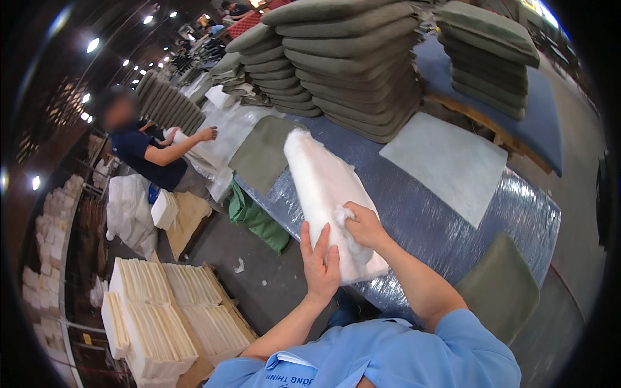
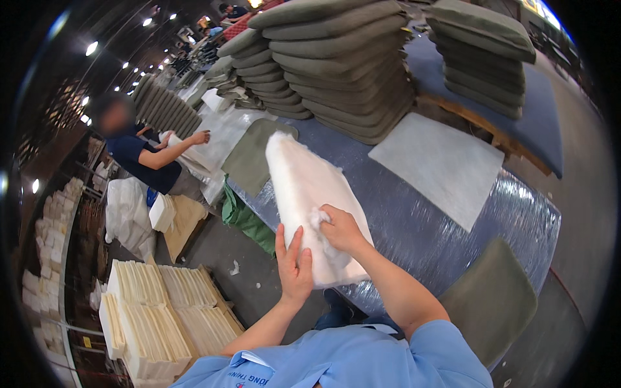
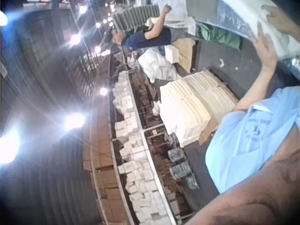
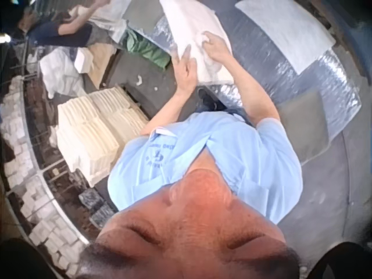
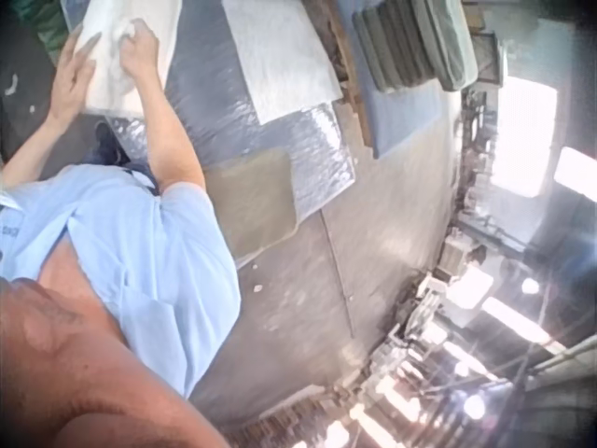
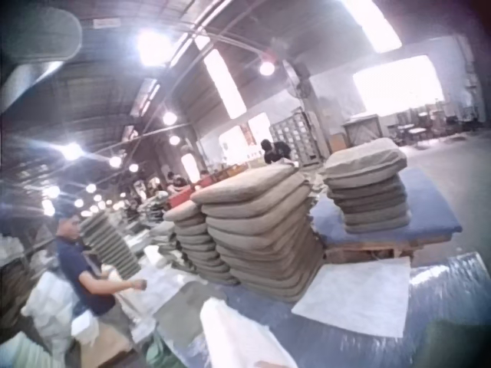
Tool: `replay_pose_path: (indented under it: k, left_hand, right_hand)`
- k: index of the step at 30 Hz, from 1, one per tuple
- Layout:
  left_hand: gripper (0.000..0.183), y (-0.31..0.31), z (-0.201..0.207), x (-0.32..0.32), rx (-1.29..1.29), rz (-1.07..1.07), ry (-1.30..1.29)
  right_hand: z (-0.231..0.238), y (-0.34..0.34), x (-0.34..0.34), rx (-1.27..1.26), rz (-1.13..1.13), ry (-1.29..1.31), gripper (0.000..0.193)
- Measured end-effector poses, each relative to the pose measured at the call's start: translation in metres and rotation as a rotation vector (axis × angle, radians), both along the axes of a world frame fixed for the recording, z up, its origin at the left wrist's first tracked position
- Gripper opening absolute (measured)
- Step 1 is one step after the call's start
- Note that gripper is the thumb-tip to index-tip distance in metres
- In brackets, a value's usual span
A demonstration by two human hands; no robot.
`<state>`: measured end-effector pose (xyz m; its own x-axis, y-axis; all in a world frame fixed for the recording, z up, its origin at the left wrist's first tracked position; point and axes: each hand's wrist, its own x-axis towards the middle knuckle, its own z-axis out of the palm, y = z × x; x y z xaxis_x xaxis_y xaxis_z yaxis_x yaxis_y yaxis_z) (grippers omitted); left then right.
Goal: The person folds a white foam sheet on a table, repeatedly adjusting and compressing it by hand. The person then places the folded foam aside and picks up another foam sheet to repeat the process.
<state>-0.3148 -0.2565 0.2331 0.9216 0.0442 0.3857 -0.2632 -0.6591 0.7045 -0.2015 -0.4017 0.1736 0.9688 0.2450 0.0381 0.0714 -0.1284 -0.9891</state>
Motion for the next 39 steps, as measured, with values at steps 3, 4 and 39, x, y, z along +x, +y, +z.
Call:
replay_pose_path:
  k: [3, 4, 39]
  left_hand:
    - [0.047, -0.008, 0.004, 0.003, -0.005, -0.017, -0.007]
    - [0.047, -0.016, 0.004, 0.006, -0.034, -0.056, -0.01]
    - [0.072, 0.114, -0.041, 0.307, -0.524, -0.061, 0.003]
  right_hand:
    - [-0.045, -0.023, 0.01, -0.307, -0.157, -0.014, 0.034]
    - [-0.076, -0.046, 0.01, -0.446, -0.257, -0.036, 0.035]
    - [-0.025, 0.036, 0.079, -0.184, -0.242, 0.034, 0.046]
